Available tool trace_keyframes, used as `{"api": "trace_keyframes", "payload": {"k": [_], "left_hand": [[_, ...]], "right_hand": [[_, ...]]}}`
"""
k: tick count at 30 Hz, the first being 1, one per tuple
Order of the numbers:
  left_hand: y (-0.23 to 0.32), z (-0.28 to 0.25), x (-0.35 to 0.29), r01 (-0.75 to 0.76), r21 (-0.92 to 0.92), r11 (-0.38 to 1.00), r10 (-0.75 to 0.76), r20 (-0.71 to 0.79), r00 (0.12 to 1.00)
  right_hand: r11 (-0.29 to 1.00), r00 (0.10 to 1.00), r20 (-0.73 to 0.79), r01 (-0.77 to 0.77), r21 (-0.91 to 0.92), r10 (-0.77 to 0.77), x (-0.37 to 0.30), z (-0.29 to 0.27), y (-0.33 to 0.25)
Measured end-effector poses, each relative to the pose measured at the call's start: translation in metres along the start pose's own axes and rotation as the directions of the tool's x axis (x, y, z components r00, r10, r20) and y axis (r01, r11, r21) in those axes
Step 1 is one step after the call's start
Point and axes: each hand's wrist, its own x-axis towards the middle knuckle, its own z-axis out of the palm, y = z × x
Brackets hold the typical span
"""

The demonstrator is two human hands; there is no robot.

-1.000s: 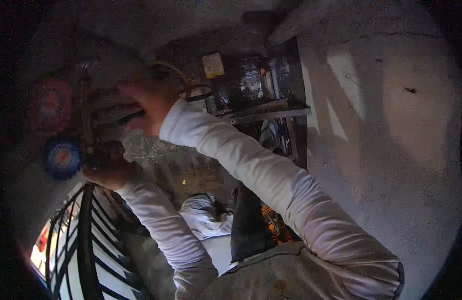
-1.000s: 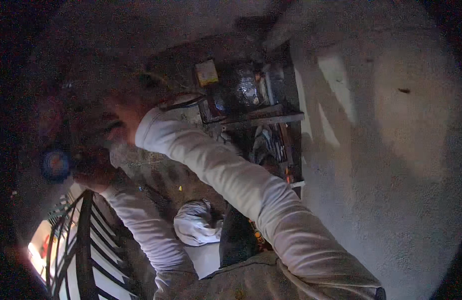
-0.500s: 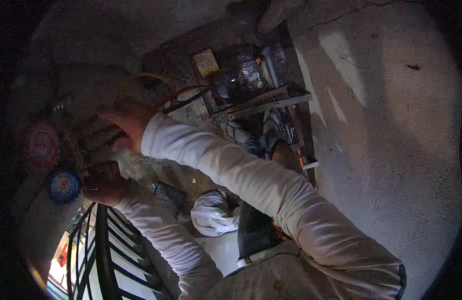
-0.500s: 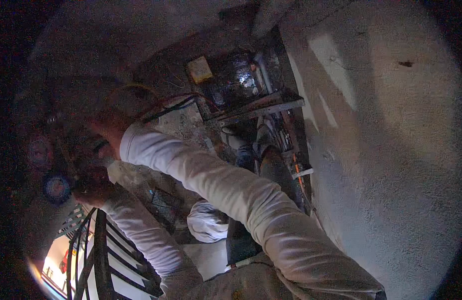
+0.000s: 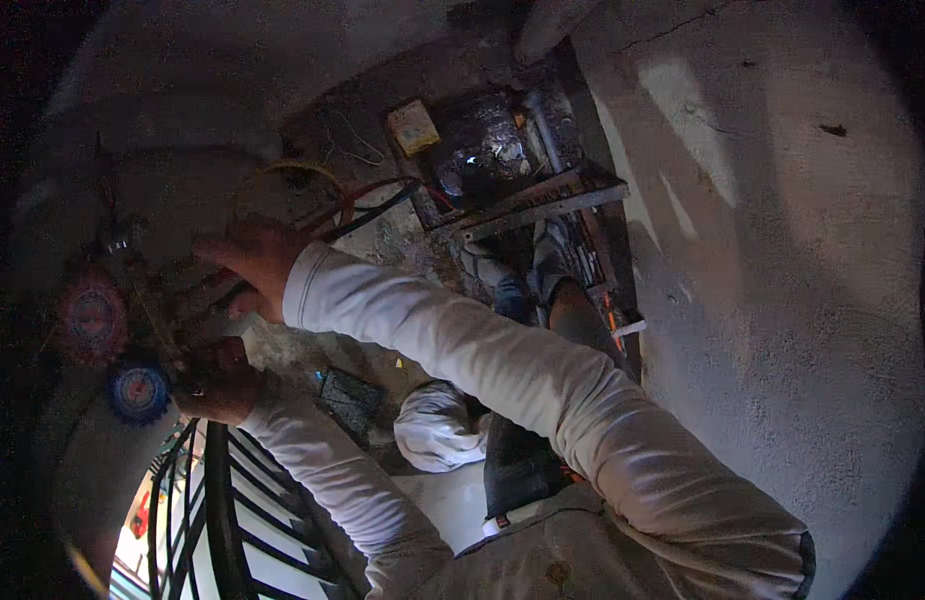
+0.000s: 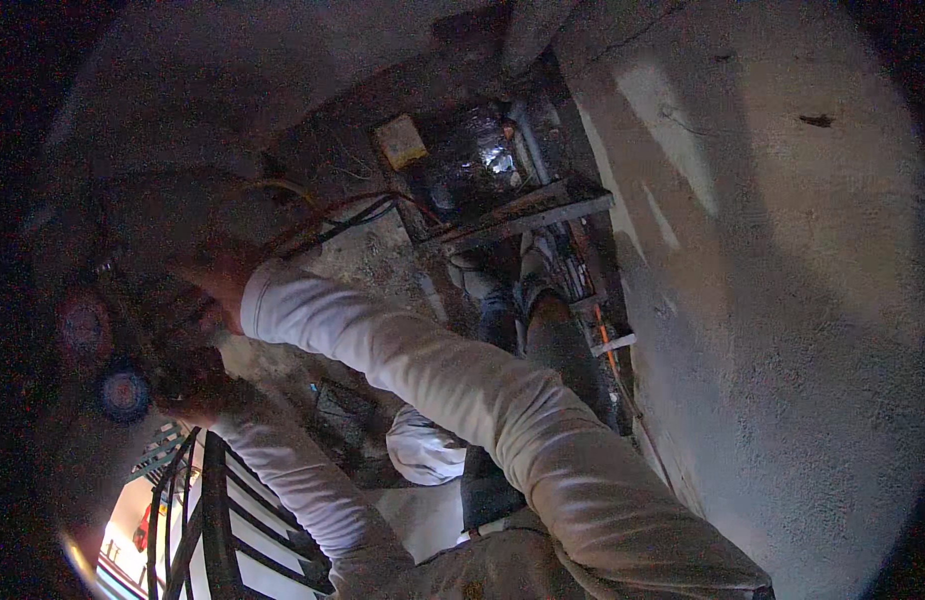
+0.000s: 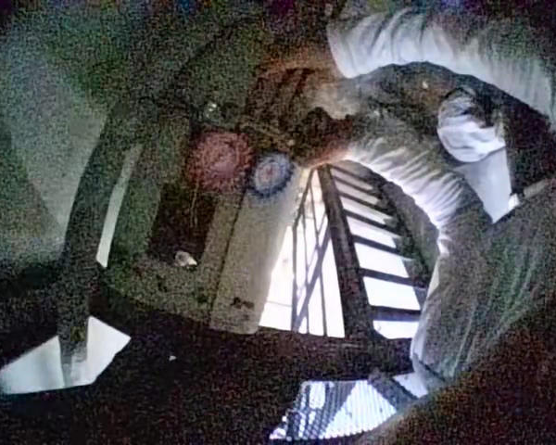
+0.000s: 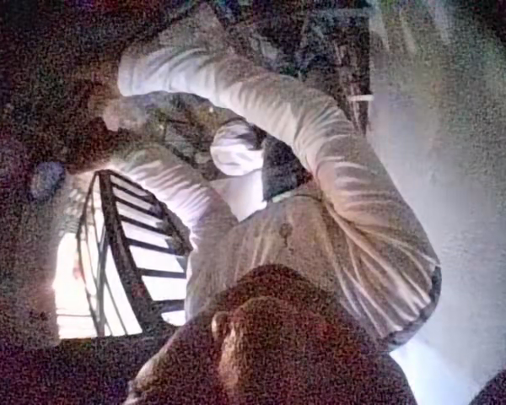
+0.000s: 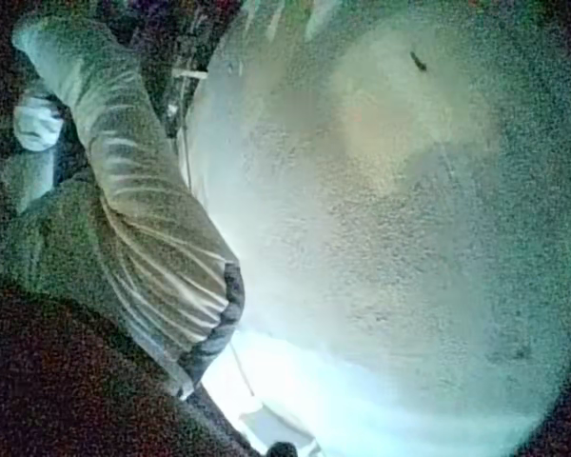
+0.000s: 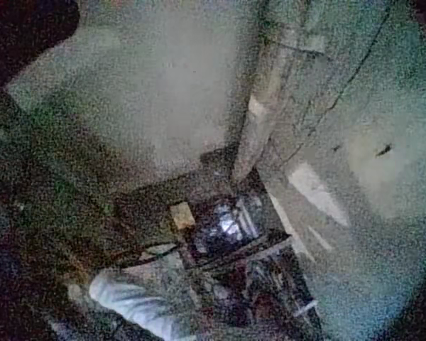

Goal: Checking the pressure and state of an air conditioning unit using manifold gauges.

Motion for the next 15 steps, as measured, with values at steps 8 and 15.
{"api": "trace_keyframes", "payload": {"k": [8,15], "left_hand": [[0.009,0.004,-0.008,-0.025,0.04,0.999,0.027,-0.046,0.999],[0.001,-0.005,0.001,0.044,-0.082,0.996,-0.046,-0.023,0.999]], "right_hand": [[0.993,0.998,0.009,0.065,0.103,-0.066,0.001,-0.003,-0.002],[0.999,0.999,0.006,0.04,0.036,-0.04,0.001,0.001,0.001]]}}
